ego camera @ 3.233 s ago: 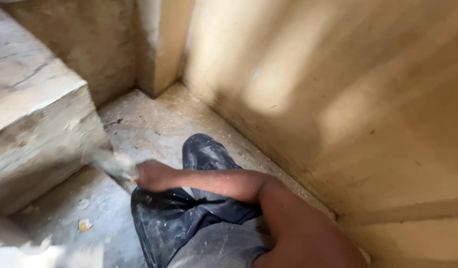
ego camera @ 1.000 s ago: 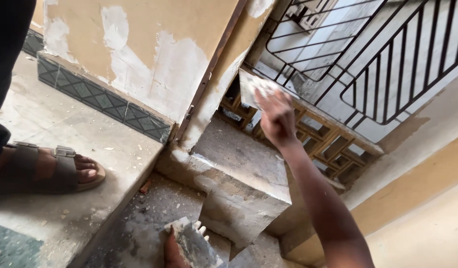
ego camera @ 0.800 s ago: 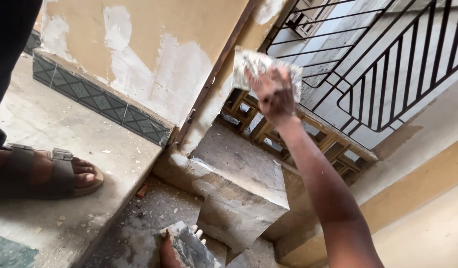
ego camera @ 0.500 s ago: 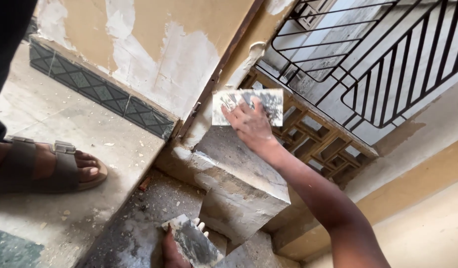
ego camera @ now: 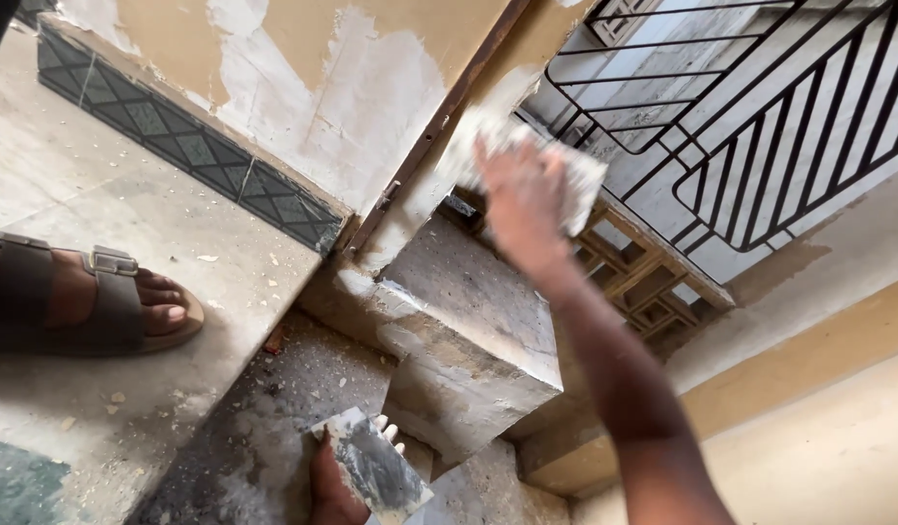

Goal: The recorder is applying putty or plaster to a wall or concrete surface using metal scrapers.

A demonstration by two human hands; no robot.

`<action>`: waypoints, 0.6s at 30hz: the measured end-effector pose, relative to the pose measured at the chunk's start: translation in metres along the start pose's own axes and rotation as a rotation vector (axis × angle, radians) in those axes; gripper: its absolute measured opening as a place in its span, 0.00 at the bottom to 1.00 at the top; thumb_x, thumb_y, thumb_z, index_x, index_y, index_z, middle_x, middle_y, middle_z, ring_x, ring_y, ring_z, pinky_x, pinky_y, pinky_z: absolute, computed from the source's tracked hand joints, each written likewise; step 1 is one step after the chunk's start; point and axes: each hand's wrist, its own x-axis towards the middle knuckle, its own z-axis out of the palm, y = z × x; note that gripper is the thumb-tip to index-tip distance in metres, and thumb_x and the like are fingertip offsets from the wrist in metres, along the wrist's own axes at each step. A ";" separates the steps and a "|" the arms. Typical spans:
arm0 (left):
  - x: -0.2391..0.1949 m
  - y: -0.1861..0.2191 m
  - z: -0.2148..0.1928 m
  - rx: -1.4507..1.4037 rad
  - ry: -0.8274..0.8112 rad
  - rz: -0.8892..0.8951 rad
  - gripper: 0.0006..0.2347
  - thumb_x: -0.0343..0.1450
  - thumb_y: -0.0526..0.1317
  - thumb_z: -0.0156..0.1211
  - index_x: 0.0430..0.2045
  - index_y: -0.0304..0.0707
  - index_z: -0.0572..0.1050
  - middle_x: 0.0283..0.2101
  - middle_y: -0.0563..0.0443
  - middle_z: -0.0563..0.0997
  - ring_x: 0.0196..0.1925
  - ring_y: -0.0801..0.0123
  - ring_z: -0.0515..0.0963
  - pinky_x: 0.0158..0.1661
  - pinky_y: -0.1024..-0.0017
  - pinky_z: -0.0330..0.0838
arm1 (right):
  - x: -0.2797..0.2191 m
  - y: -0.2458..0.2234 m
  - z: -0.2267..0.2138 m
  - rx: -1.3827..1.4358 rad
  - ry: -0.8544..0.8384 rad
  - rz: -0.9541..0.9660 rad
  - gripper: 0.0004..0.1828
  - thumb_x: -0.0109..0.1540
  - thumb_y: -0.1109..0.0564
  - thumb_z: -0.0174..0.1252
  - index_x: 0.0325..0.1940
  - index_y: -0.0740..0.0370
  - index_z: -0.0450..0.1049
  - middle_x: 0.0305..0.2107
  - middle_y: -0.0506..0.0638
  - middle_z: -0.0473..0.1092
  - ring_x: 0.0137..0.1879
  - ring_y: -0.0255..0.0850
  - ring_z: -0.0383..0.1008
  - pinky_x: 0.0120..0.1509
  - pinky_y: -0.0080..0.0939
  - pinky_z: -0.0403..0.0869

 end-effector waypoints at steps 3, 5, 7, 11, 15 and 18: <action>0.004 0.001 -0.013 0.007 0.020 0.021 0.33 0.75 0.62 0.34 0.62 0.32 0.67 0.59 0.35 0.76 0.60 0.45 0.75 0.59 0.47 0.66 | -0.030 -0.063 -0.016 -0.037 -0.150 -0.156 0.40 0.64 0.60 0.50 0.80 0.46 0.48 0.52 0.51 0.72 0.64 0.51 0.65 0.63 0.61 0.69; 0.016 -0.001 -0.029 0.032 0.027 0.017 0.32 0.75 0.63 0.35 0.59 0.32 0.69 0.55 0.35 0.76 0.56 0.44 0.75 0.56 0.46 0.68 | -0.048 -0.087 0.007 -0.019 -0.172 -0.213 0.39 0.64 0.58 0.50 0.80 0.48 0.48 0.52 0.54 0.72 0.63 0.51 0.65 0.60 0.59 0.70; 0.021 -0.004 -0.038 0.055 0.032 0.012 0.32 0.75 0.63 0.35 0.57 0.32 0.71 0.51 0.35 0.76 0.52 0.42 0.76 0.53 0.45 0.69 | -0.060 -0.103 0.036 -0.003 -0.193 -0.270 0.39 0.64 0.56 0.50 0.79 0.50 0.48 0.52 0.56 0.72 0.62 0.52 0.65 0.58 0.57 0.71; 0.029 -0.003 -0.038 0.038 -0.044 0.056 0.30 0.75 0.61 0.34 0.52 0.33 0.74 0.50 0.37 0.79 0.51 0.44 0.77 0.52 0.47 0.71 | -0.065 -0.082 0.013 0.053 0.177 -0.243 0.36 0.61 0.62 0.48 0.75 0.47 0.54 0.53 0.49 0.71 0.61 0.44 0.68 0.54 0.49 0.69; -0.002 0.000 0.000 -0.005 0.035 0.001 0.28 0.76 0.59 0.33 0.59 0.34 0.68 0.60 0.37 0.74 0.62 0.43 0.72 0.60 0.43 0.65 | -0.028 -0.004 -0.006 0.032 0.092 0.014 0.25 0.72 0.60 0.50 0.75 0.48 0.64 0.34 0.47 0.72 0.43 0.42 0.70 0.51 0.49 0.68; -0.009 -0.002 0.007 -0.045 -0.018 -0.012 0.30 0.76 0.59 0.32 0.61 0.33 0.67 0.63 0.35 0.72 0.65 0.41 0.69 0.62 0.43 0.61 | 0.014 0.058 0.003 0.009 0.448 0.121 0.36 0.64 0.64 0.52 0.78 0.47 0.61 0.46 0.52 0.76 0.58 0.49 0.71 0.58 0.56 0.69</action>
